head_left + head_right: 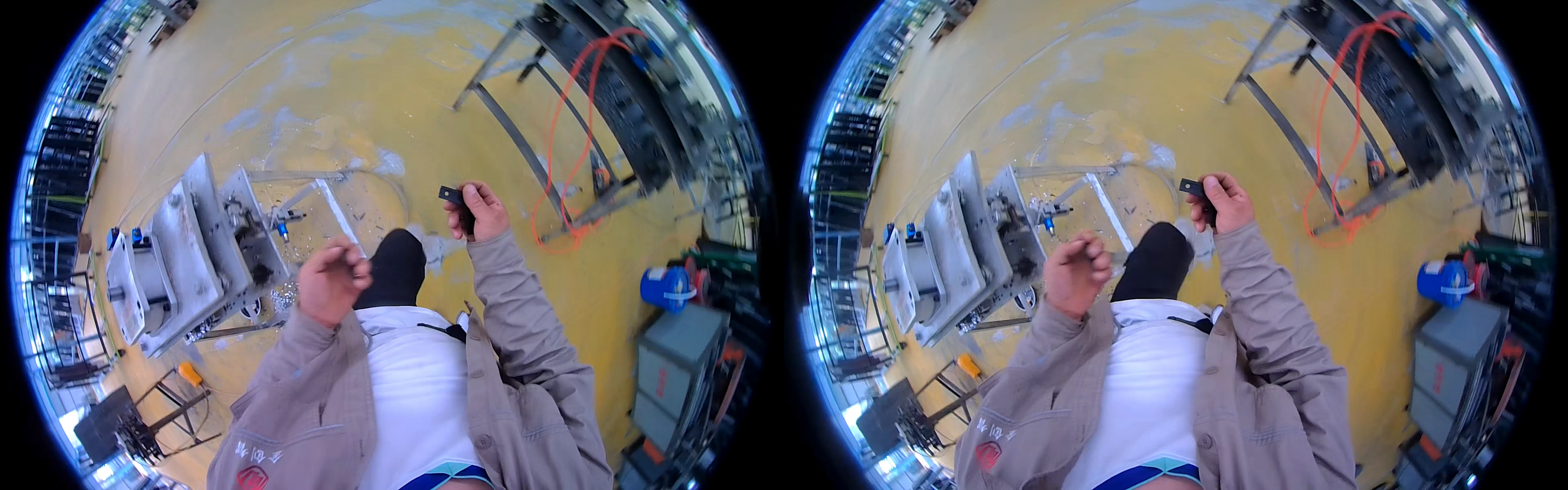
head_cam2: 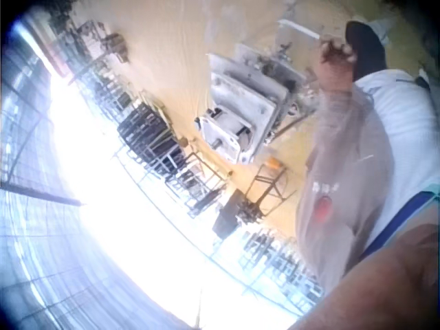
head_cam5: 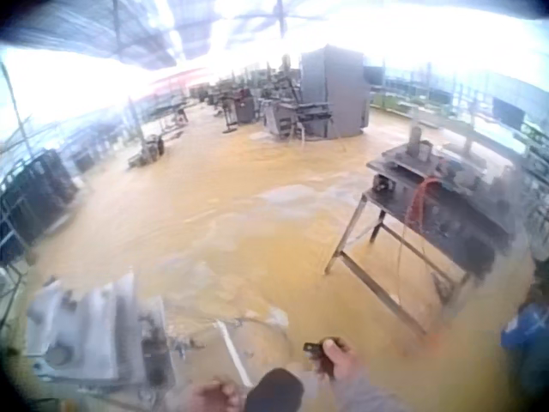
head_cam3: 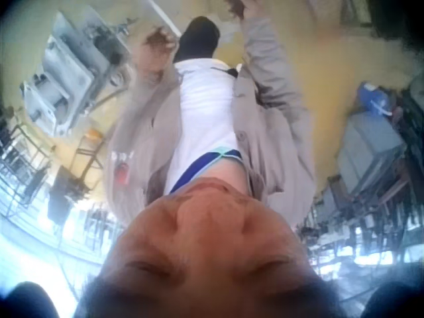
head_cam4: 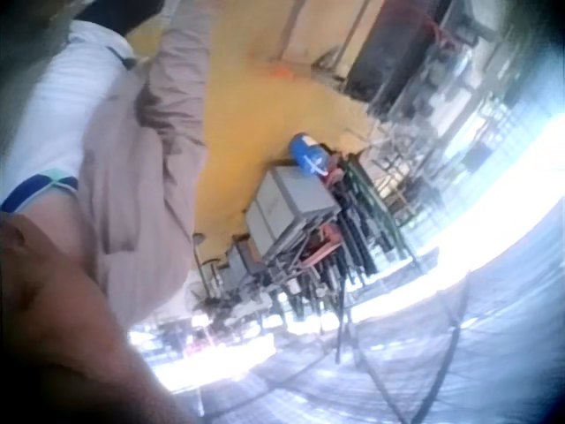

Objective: The person cuts metal strips using a miter saw and stamps holes into the resulting pieces with a punch press. The person attaches the pieces to large metal frames using a handheld tool.

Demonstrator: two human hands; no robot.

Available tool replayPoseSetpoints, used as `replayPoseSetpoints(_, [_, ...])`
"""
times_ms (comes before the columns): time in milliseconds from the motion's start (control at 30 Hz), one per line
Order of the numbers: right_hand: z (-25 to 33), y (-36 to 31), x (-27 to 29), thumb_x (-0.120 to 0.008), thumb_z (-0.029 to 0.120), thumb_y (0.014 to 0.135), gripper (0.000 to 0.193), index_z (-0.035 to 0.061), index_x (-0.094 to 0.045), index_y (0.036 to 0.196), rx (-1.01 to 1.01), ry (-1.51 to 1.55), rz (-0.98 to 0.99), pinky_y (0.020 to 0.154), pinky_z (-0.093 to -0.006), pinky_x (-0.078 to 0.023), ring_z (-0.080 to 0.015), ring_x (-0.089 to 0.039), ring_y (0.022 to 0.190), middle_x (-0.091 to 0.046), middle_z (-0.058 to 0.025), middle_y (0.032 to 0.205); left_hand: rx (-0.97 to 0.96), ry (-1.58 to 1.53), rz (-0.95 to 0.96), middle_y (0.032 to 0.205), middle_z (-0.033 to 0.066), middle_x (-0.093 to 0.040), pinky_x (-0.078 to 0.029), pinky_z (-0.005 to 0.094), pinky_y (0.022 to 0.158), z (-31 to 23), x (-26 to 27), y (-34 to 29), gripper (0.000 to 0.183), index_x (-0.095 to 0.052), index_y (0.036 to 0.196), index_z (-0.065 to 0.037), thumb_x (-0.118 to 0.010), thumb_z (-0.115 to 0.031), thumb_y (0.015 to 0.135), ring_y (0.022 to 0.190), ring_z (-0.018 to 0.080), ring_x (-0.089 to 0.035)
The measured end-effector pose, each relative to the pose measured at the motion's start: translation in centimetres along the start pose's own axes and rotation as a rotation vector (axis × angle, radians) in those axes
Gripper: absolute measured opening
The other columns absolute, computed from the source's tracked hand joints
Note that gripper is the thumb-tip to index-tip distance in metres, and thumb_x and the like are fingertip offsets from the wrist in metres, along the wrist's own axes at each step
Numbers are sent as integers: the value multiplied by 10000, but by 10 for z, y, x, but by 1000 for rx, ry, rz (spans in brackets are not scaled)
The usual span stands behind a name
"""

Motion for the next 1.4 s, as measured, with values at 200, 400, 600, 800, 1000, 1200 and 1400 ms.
replayPoseSetpoints(200, [72,170,-44,-570,130,924,128,42,-594,1014,352,-848,111,582,-313,-509,-202,-633,716,-664,-124,933,115,108,-14,890,38,-565,-474,346,680,-42,-52,217,271,-569,1003,-99,-465,-347,971,817,202,-557])
replayPoseSetpoints(400, [169,342,-117,-633,46,777,243,32,-619,1019,617,-1232,567,714,-356,-523,-310,-626,863,-627,-141,1075,-29,338,7,899,23,-594,-457,272,652,-146,-154,384,338,-569,1068,-74,-411,-369,1019,749,134,-557])
replayPoseSetpoints(600, [254,552,-116,-511,-32,829,350,21,-582,1168,360,-614,400,646,-238,-439,-100,-517,741,-608,-93,1124,-316,338,-148,879,52,-615,-469,257,651,-281,-241,536,241,-589,1121,-25,-493,-211,1001,766,121,-571])
replayPoseSetpoints(800, [315,785,-84,-436,-8,896,512,-5,-344,1400,-153,-96,436,657,-260,-499,-162,-586,786,-545,-197,1255,-449,449,-295,832,48,-618,-489,247,598,-383,-339,710,229,-592,1111,-16,-532,-197,983,688,112,-581])
replayPoseSetpoints(1000, [419,951,-61,-471,139,982,389,-5,-367,1328,-375,-62,358,736,-372,-594,-277,-669,900,-509,-242,1297,-487,416,-356,809,19,-601,-481,236,522,-455,-434,880,237,-594,1085,-45,-589,-242,953,631,97,-567])
replayPoseSetpoints(1200, [537,1111,20,-410,304,1020,402,-4,-460,1273,-402,-115,354,465,-260,-446,-177,-607,640,-638,-207,1111,-299,382,-286,828,15,-595,-522,259,507,-476,-525,1090,225,-558,1042,-74,-603,-269,942,695,127,-617])
replayPoseSetpoints(1400, [672,1274,154,-409,145,967,402,-13,-401,1337,-234,244,195,633,-360,-503,-257,-622,734,-598,-242,1194,-30,426,-1,924,43,-601,-545,286,542,-439,-674,1349,236,-516,1095,-71,-570,-253,954,773,165,-649])
Point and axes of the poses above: each hand's wrist, its own y-axis towards the middle knuckle, its own x-axis out of the back of the hand, z = x × y, the point moved 6 cm from there along y, towards the middle knuckle
